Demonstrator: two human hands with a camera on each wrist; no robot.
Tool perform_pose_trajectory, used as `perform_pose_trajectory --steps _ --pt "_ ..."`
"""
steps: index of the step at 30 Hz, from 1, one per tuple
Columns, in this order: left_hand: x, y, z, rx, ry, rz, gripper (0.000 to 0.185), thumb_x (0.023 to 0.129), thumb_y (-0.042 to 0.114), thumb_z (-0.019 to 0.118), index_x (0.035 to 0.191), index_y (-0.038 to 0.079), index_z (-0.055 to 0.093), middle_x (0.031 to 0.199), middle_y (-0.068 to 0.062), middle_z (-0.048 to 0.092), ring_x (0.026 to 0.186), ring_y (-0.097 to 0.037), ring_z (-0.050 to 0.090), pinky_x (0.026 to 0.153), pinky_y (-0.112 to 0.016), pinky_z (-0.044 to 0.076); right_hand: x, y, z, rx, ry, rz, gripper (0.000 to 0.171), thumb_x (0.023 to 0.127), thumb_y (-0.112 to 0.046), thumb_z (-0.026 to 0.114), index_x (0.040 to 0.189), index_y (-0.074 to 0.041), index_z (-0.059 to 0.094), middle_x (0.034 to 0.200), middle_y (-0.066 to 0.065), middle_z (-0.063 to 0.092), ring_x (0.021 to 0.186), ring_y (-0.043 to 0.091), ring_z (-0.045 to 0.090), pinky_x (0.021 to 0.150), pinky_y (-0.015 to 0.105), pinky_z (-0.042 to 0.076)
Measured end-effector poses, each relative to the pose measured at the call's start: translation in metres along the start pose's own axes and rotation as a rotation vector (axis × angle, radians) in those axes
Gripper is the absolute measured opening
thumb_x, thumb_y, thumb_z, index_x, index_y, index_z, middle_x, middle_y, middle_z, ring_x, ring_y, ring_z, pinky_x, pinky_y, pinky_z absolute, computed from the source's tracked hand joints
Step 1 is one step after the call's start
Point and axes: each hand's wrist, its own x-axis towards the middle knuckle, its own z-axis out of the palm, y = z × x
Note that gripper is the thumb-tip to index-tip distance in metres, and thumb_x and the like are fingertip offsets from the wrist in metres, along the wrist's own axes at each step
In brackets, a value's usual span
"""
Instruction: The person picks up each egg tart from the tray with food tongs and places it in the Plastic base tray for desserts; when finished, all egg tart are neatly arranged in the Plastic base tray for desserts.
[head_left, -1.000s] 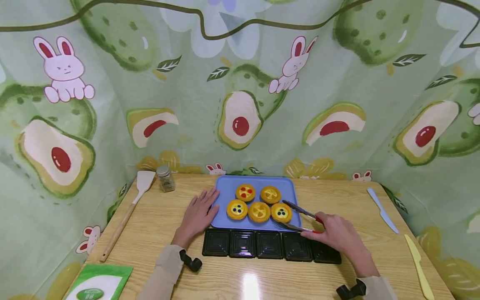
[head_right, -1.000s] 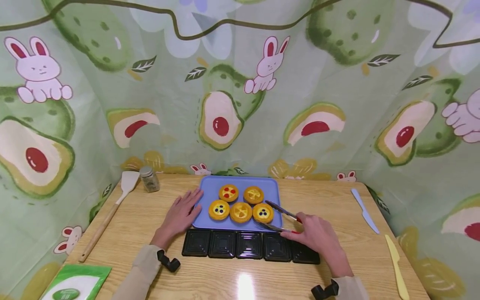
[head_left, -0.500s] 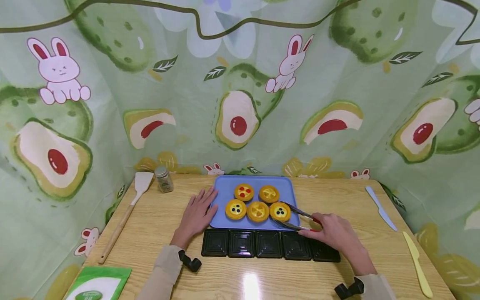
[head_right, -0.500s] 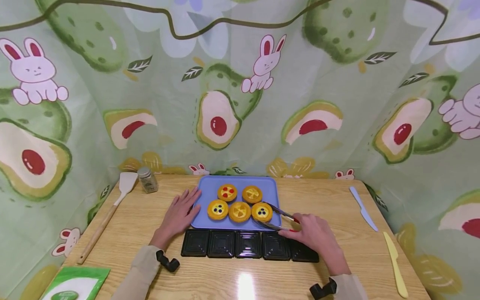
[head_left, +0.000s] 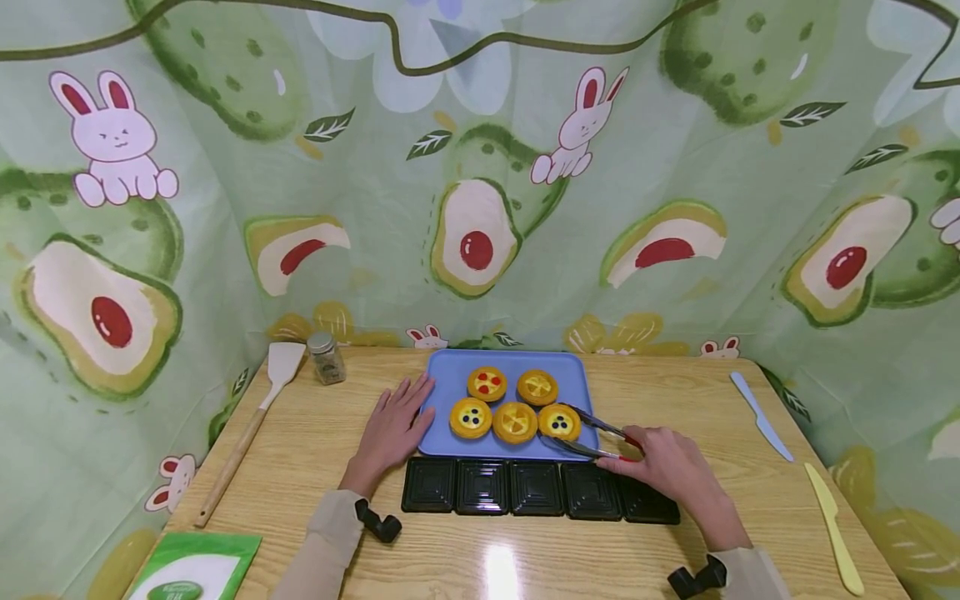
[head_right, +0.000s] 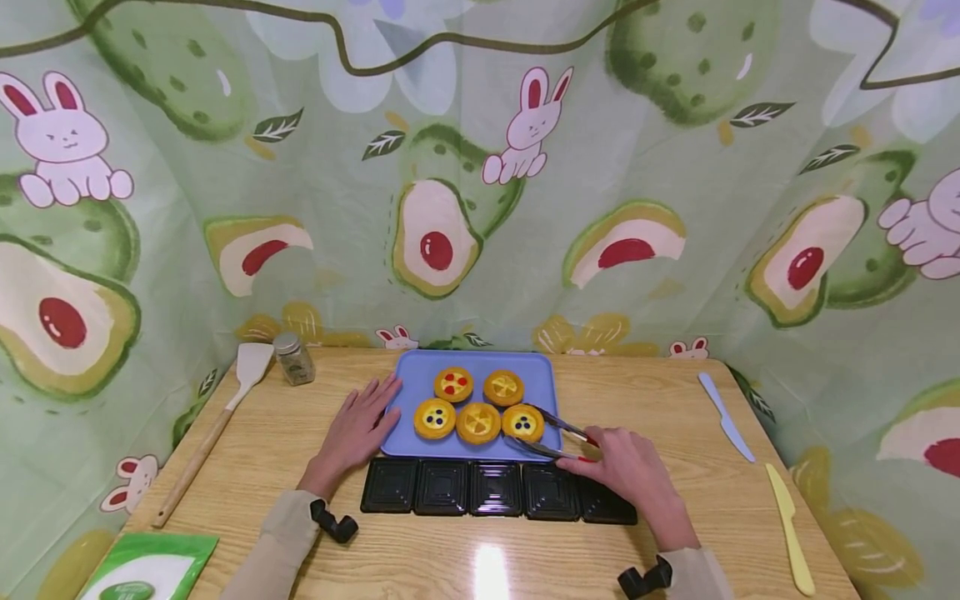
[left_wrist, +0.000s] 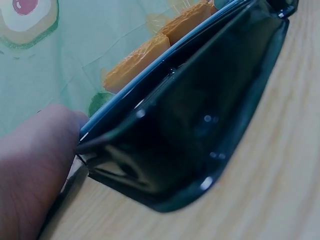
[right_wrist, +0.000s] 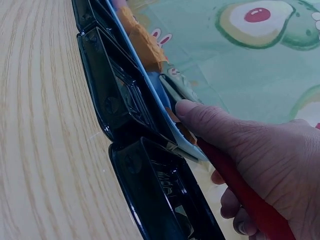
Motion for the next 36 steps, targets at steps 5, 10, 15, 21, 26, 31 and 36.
perform_pose_trajectory --steps 5,10,15,21,26,31,36 --pt "0.0 0.0 0.001 -0.005 0.0 -0.001 0.061 0.111 0.05 0.04 0.166 0.028 0.03 0.172 0.009 0.024 0.16 -0.027 0.02 0.127 -0.058 0.013 0.0 0.0 0.0 -0.006 0.0 0.001 0.058 0.083 -0.073 0.073 0.072 -0.02 0.05 0.059 -0.011 0.027 0.049 0.008 0.03 0.047 0.026 0.021" --pt "0.0 0.0 -0.001 -0.006 -0.002 -0.003 0.06 0.111 0.049 0.04 0.166 0.027 0.03 0.172 0.009 0.024 0.16 -0.027 0.019 0.128 -0.058 0.013 0.0 0.001 0.001 -0.008 0.009 -0.012 0.057 0.084 -0.071 0.073 0.072 -0.021 0.05 0.059 -0.011 0.027 0.048 0.007 0.029 0.047 0.025 0.021" --pt "0.0 0.0 -0.001 -0.007 -0.001 -0.003 0.061 0.111 0.049 0.041 0.166 0.027 0.03 0.172 0.009 0.024 0.16 -0.027 0.019 0.128 -0.058 0.013 0.0 0.002 0.002 -0.018 0.031 -0.036 0.055 0.085 -0.069 0.074 0.071 -0.021 0.049 0.058 -0.012 0.026 0.047 0.007 0.029 0.047 0.025 0.021" --pt "0.0 0.0 0.0 -0.013 0.005 0.001 0.061 0.111 0.049 0.041 0.166 0.027 0.031 0.171 0.008 0.025 0.16 -0.028 0.02 0.127 -0.059 0.013 0.0 0.004 0.003 -0.031 0.056 -0.055 0.055 0.085 -0.067 0.075 0.071 -0.021 0.049 0.057 -0.012 0.025 0.046 0.006 0.028 0.046 0.024 0.02" --pt "-0.001 0.002 -0.001 -0.027 0.006 0.001 0.06 0.111 0.048 0.042 0.166 0.026 0.032 0.171 0.007 0.026 0.16 -0.028 0.02 0.127 -0.059 0.013 -0.001 0.004 -0.001 -0.033 0.06 -0.063 0.054 0.085 -0.067 0.076 0.071 -0.021 0.05 0.058 -0.013 0.024 0.046 0.005 0.027 0.047 0.024 0.019" --pt "-0.001 0.001 0.0 -0.026 0.007 0.002 0.06 0.11 0.047 0.042 0.166 0.025 0.032 0.171 0.006 0.027 0.16 -0.029 0.02 0.127 -0.059 0.013 -0.001 0.004 -0.006 -0.024 0.058 -0.064 0.054 0.085 -0.065 0.076 0.071 -0.02 0.05 0.058 -0.013 0.024 0.047 0.005 0.025 0.047 0.024 0.019" --pt "-0.001 0.001 0.0 -0.026 0.013 0.004 0.06 0.11 0.048 0.043 0.166 0.026 0.032 0.171 0.006 0.027 0.16 -0.03 0.02 0.127 -0.06 0.012 -0.001 0.001 -0.012 -0.018 0.06 -0.061 0.052 0.085 -0.065 0.076 0.073 -0.021 0.051 0.058 -0.012 0.026 0.047 0.005 0.027 0.047 0.024 0.02"
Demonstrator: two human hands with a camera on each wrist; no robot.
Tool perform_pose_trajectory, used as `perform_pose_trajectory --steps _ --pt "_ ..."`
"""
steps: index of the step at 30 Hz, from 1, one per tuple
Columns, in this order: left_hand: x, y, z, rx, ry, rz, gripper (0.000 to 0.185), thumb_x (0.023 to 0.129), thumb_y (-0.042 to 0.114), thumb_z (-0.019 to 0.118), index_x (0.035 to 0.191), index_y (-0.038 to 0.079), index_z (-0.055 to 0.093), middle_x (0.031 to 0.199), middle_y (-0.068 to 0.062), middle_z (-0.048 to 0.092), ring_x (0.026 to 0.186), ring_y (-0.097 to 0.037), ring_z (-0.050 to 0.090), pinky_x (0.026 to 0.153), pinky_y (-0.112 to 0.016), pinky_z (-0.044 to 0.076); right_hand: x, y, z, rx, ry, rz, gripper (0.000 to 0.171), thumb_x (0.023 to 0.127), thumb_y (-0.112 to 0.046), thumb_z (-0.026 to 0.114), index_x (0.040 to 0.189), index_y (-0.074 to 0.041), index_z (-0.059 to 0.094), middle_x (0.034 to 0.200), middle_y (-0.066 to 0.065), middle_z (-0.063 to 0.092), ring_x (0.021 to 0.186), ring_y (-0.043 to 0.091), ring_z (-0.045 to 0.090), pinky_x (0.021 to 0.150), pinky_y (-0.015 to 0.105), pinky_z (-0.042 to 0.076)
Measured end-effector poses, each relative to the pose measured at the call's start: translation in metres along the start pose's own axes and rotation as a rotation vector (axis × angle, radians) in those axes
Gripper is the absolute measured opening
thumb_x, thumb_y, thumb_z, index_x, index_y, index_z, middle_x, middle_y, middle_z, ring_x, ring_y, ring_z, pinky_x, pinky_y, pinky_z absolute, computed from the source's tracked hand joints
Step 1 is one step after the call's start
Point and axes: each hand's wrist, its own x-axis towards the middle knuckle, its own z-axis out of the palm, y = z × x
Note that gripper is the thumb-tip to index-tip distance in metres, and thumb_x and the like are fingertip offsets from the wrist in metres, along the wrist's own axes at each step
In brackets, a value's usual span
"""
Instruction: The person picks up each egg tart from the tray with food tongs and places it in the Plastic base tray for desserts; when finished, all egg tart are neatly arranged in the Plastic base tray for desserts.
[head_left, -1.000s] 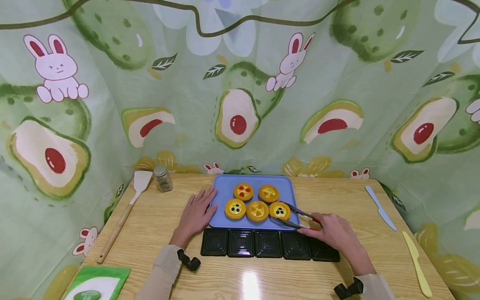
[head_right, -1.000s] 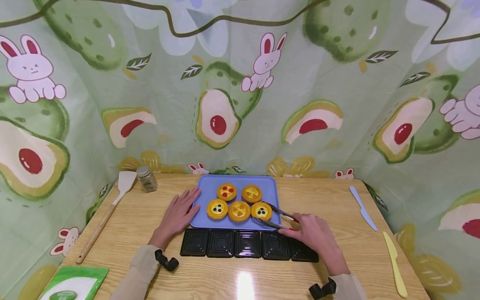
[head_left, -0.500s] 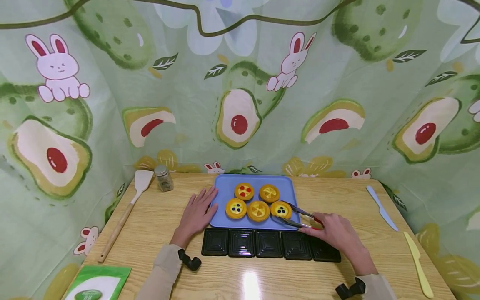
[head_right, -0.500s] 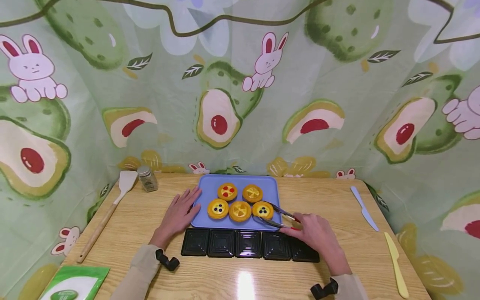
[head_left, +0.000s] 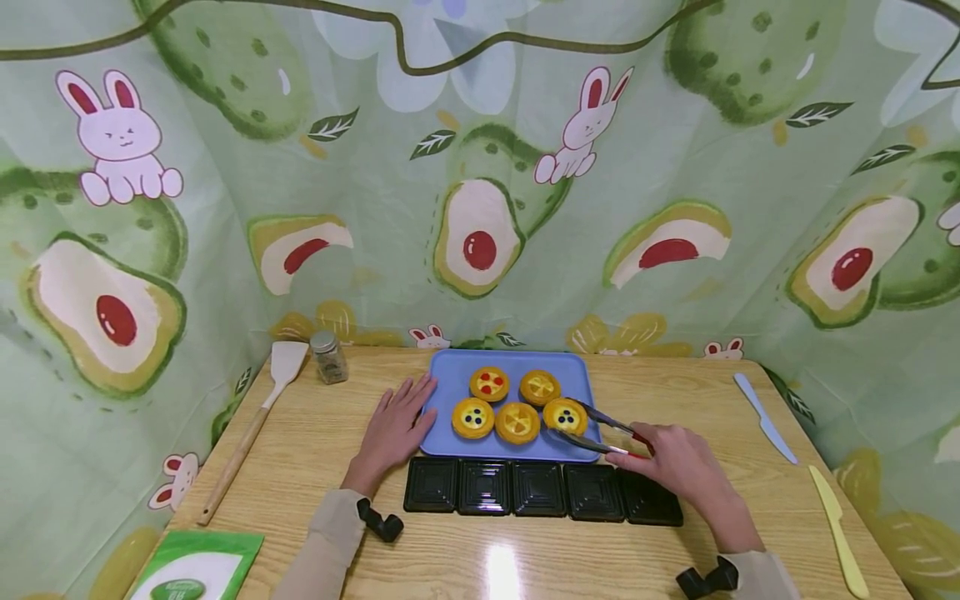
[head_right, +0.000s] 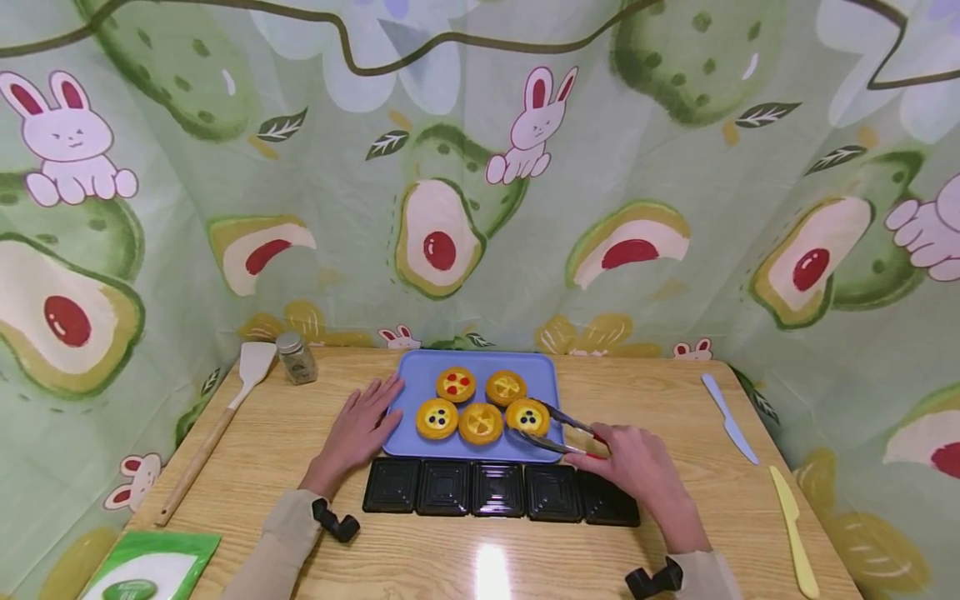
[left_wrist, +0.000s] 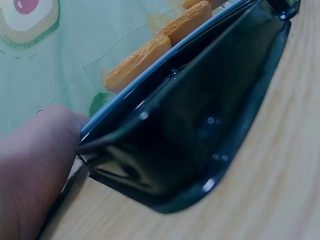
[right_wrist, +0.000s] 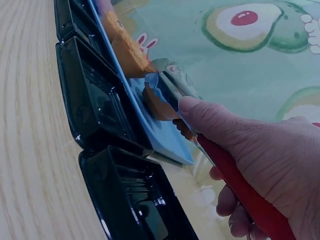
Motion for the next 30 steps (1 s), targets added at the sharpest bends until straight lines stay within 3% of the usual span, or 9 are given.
perform_pose_trajectory --steps 18,25,30 --pt "-0.001 0.001 -0.001 -0.002 -0.006 -0.009 0.061 0.11 0.049 0.042 0.166 0.026 0.032 0.172 0.007 0.025 0.16 -0.03 0.02 0.127 -0.06 0.013 -0.001 -0.018 -0.012 -0.009 0.03 -0.043 0.051 0.086 -0.063 0.077 0.072 -0.022 0.049 0.057 -0.013 0.027 0.045 0.003 0.023 0.046 0.023 0.019" --pt "0.0 0.003 0.0 -0.019 0.012 0.005 0.061 0.11 0.047 0.043 0.165 0.022 0.035 0.171 0.002 0.029 0.159 -0.034 0.023 0.126 -0.062 0.013 -0.002 -0.026 -0.013 -0.016 0.053 -0.066 0.051 0.085 -0.063 0.077 0.073 -0.022 0.051 0.057 -0.013 0.027 0.046 0.003 0.021 0.046 0.022 0.017" --pt "0.0 0.003 -0.002 -0.007 -0.009 -0.008 0.061 0.11 0.047 0.042 0.166 0.024 0.032 0.172 0.004 0.027 0.16 -0.032 0.02 0.127 -0.061 0.012 0.001 -0.036 -0.014 -0.007 0.029 -0.079 0.051 0.086 -0.066 0.074 0.075 -0.022 0.053 0.057 -0.014 0.029 0.047 0.002 0.022 0.047 0.022 0.019"
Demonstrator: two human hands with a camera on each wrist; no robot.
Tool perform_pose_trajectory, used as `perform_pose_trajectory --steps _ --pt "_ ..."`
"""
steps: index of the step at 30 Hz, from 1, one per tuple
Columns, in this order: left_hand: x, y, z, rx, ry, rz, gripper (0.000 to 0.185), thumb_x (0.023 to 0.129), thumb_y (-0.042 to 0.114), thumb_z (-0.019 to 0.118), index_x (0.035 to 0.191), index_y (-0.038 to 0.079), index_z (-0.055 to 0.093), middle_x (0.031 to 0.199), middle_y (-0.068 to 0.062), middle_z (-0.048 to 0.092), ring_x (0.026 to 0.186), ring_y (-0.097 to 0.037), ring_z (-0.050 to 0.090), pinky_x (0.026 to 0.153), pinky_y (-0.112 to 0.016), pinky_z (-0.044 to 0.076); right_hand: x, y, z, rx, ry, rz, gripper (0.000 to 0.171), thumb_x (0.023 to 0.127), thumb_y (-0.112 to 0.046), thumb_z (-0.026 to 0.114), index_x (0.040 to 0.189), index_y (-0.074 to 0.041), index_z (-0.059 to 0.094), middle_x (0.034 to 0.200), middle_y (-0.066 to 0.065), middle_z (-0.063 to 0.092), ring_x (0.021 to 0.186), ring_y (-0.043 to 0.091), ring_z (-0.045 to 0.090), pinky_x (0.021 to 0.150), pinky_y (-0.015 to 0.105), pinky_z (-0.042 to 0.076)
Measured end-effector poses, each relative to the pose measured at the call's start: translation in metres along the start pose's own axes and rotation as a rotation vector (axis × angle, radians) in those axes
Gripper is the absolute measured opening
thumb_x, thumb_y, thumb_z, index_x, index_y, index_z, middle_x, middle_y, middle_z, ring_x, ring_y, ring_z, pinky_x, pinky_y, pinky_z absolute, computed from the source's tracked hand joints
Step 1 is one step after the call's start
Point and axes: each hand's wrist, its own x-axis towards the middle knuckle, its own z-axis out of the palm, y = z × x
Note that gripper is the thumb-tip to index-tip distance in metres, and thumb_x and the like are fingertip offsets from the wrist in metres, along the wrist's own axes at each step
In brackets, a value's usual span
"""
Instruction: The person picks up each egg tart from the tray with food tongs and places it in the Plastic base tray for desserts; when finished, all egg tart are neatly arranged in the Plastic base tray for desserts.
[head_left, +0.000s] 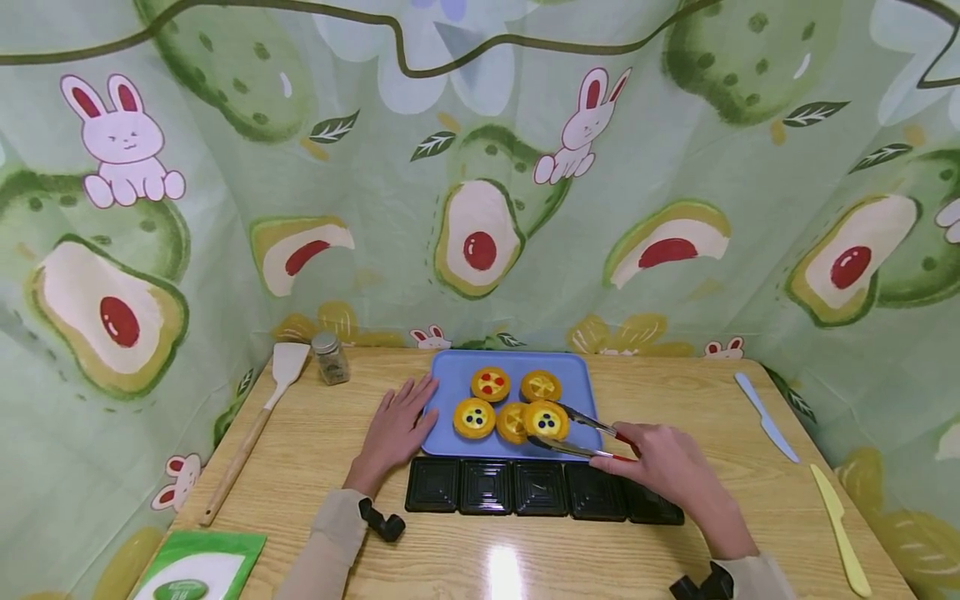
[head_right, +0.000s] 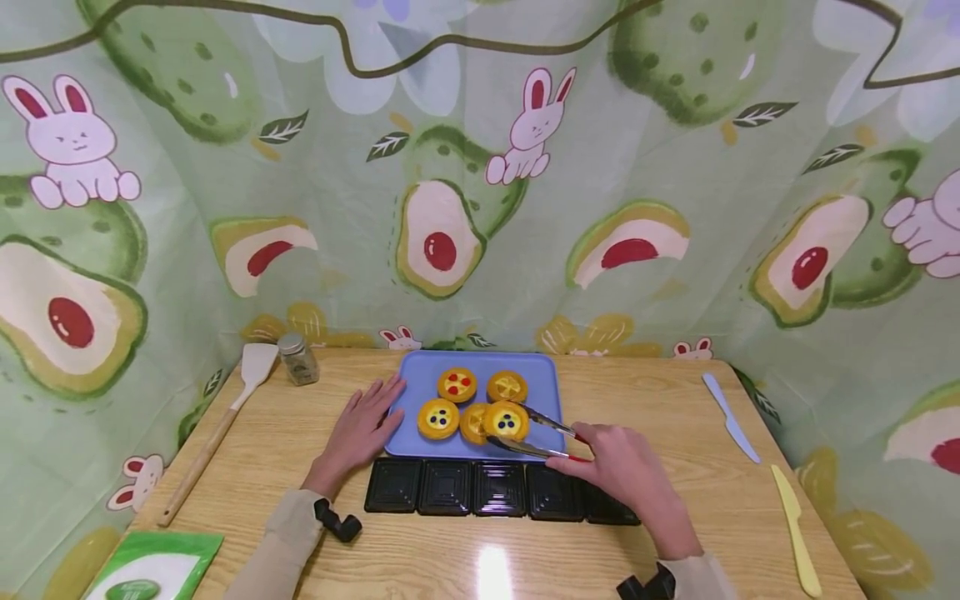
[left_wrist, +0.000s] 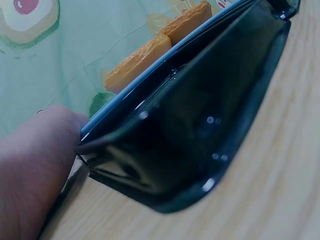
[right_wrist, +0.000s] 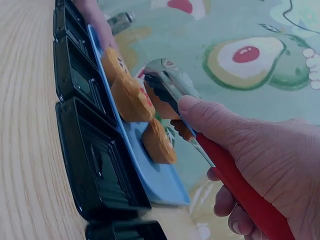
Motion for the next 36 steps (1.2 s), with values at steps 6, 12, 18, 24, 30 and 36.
perform_pose_trajectory --steps 6,12,18,24,30,36 --pt "-0.001 -0.002 0.0 0.005 -0.004 -0.002 0.061 0.11 0.049 0.042 0.166 0.025 0.032 0.172 0.005 0.026 0.16 -0.031 0.02 0.127 -0.06 0.011 0.008 -0.012 0.006 0.034 0.01 -0.055 0.047 0.086 -0.065 0.075 0.079 -0.022 0.06 0.059 -0.017 0.036 0.047 -0.001 0.027 0.046 0.021 0.024" --pt "0.0 0.0 0.0 0.011 -0.008 0.003 0.06 0.111 0.048 0.042 0.166 0.026 0.033 0.172 0.005 0.026 0.16 -0.029 0.02 0.127 -0.059 0.012 0.018 -0.025 0.014 0.03 0.016 -0.127 0.051 0.085 -0.066 0.075 0.077 -0.019 0.057 0.059 -0.017 0.03 0.048 -0.001 0.028 0.046 0.02 0.024" --pt "0.0 0.0 -0.001 0.007 -0.01 -0.004 0.06 0.111 0.048 0.042 0.166 0.027 0.032 0.172 0.007 0.025 0.16 -0.029 0.02 0.128 -0.059 0.011 0.029 -0.04 0.018 0.023 0.012 -0.169 0.053 0.085 -0.071 0.071 0.078 -0.021 0.057 0.059 -0.017 0.034 0.048 -0.001 0.031 0.045 0.019 0.025" --pt "0.0 -0.001 -0.001 0.006 -0.009 -0.002 0.06 0.111 0.047 0.042 0.166 0.026 0.032 0.172 0.006 0.026 0.16 -0.029 0.02 0.127 -0.06 0.012 0.037 -0.056 0.023 0.045 0.026 -0.214 0.053 0.086 -0.072 0.07 0.077 -0.022 0.056 0.063 -0.018 0.037 0.05 -0.002 0.03 0.046 0.019 0.022" --pt "-0.001 -0.001 -0.001 0.014 0.011 0.014 0.059 0.111 0.046 0.042 0.166 0.025 0.034 0.171 0.004 0.029 0.159 -0.031 0.023 0.127 -0.06 0.014 0.045 -0.075 0.027 0.071 0.032 -0.267 0.054 0.087 -0.072 0.07 0.078 -0.02 0.061 0.064 -0.014 0.046 0.053 -0.001 0.035 0.048 0.018 0.028" --pt "-0.001 -0.004 0.0 -0.006 0.031 0.04 0.059 0.111 0.044 0.044 0.165 0.022 0.036 0.17 0.001 0.032 0.158 -0.034 0.026 0.126 -0.062 0.016 0.05 -0.092 0.033 0.071 0.023 -0.302 0.059 0.088 -0.074 0.066 0.093 -0.016 0.073 0.063 -0.013 0.049 0.053 0.0 0.041 0.049 0.019 0.036"
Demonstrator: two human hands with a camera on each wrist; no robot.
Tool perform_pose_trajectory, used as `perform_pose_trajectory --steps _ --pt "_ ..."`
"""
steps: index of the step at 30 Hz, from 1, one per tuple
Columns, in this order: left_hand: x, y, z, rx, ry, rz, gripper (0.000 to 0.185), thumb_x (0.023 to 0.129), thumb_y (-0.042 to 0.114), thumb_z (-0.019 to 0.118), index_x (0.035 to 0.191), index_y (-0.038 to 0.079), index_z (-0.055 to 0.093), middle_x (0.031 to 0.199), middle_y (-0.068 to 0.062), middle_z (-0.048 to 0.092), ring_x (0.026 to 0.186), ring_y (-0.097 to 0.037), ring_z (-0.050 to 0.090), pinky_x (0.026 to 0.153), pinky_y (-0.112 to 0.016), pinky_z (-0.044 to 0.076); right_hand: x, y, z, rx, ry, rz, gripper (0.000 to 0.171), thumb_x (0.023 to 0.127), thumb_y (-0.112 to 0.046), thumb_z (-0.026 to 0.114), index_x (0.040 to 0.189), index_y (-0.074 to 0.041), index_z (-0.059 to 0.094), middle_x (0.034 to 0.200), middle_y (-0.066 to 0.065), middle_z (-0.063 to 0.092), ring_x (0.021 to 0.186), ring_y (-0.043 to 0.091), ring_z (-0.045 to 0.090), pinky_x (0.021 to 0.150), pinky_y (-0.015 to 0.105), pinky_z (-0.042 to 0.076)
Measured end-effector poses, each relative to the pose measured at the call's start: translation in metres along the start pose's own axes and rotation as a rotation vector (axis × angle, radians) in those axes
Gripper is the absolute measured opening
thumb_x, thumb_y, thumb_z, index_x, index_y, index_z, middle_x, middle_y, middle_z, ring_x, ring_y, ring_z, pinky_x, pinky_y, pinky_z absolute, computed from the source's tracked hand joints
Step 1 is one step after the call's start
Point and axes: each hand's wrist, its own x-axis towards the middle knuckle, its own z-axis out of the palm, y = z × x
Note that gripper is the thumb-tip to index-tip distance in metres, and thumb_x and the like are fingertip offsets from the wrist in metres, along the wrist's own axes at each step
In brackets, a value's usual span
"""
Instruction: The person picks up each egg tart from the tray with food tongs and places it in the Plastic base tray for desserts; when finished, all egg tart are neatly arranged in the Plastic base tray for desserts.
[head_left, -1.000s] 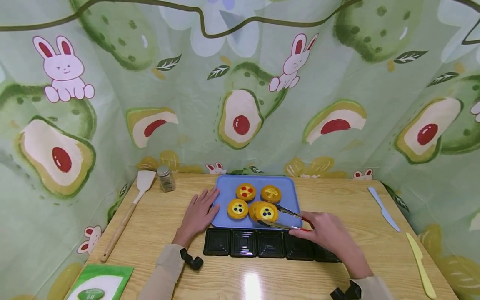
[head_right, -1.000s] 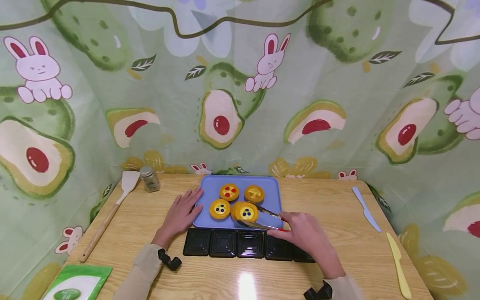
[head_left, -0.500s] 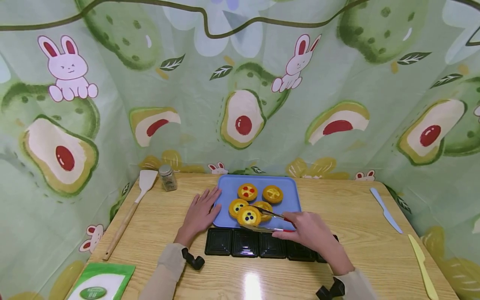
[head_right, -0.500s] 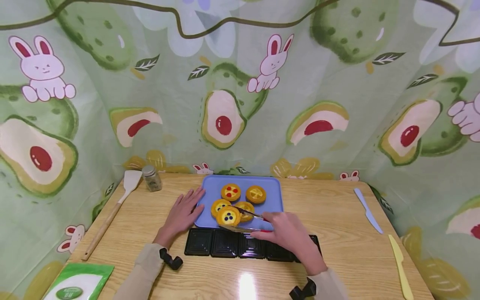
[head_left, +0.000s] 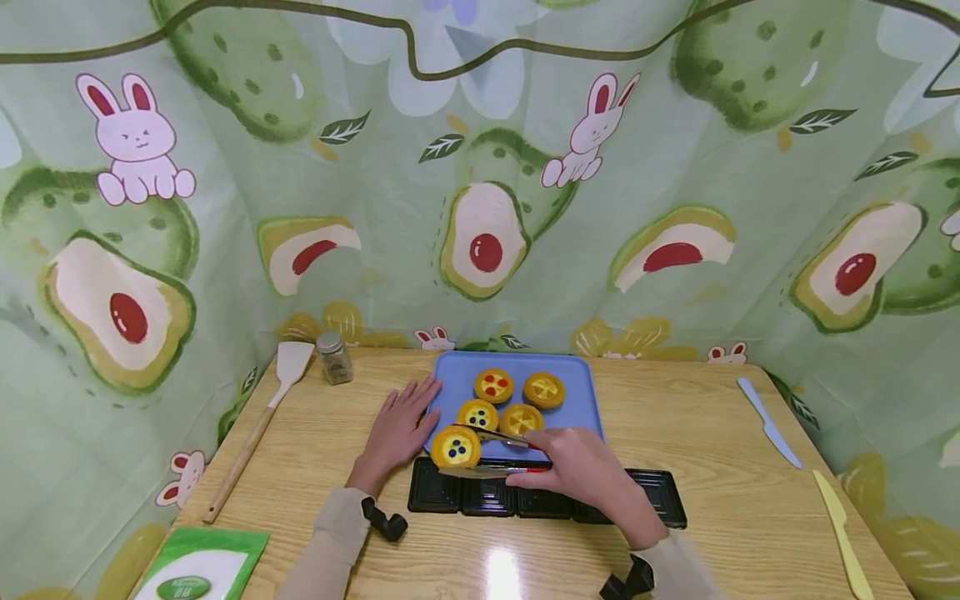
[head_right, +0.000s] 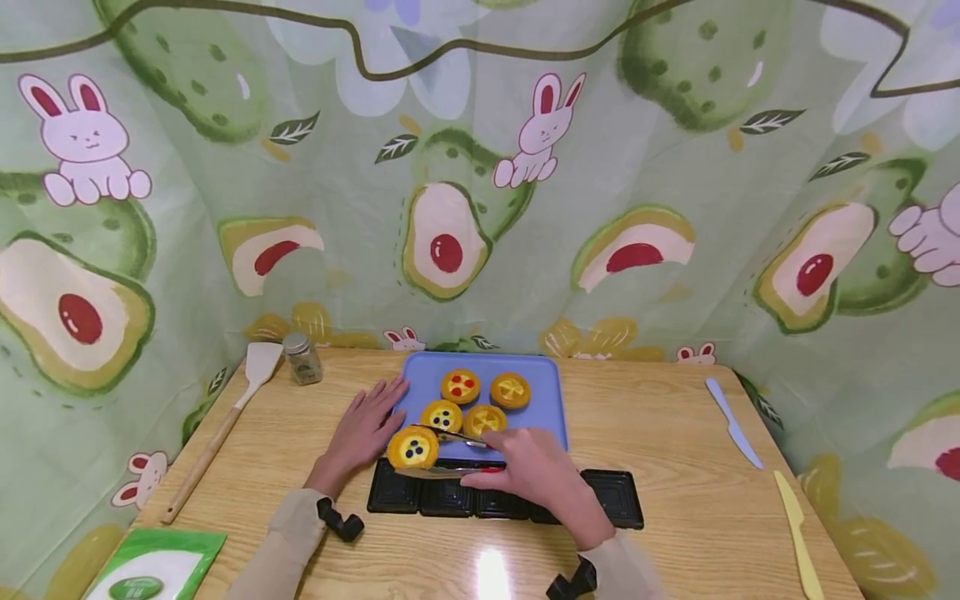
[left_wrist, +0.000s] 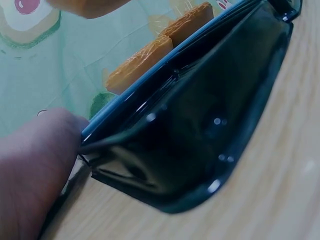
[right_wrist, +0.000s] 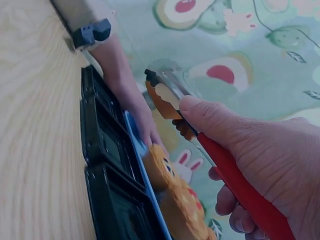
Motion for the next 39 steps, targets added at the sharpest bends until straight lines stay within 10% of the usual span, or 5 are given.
perform_pose_trajectory --steps 39 --pt "0.0 -0.008 0.003 0.018 0.003 0.027 0.06 0.11 0.049 0.042 0.164 0.023 0.038 0.17 0.0 0.033 0.157 -0.034 0.028 0.124 -0.062 0.019 0.001 -0.026 0.037 -0.058 -0.076 -0.01 0.057 0.086 -0.076 0.066 0.083 -0.019 0.062 0.056 -0.015 0.033 0.043 0.001 0.033 0.039 0.022 0.027"
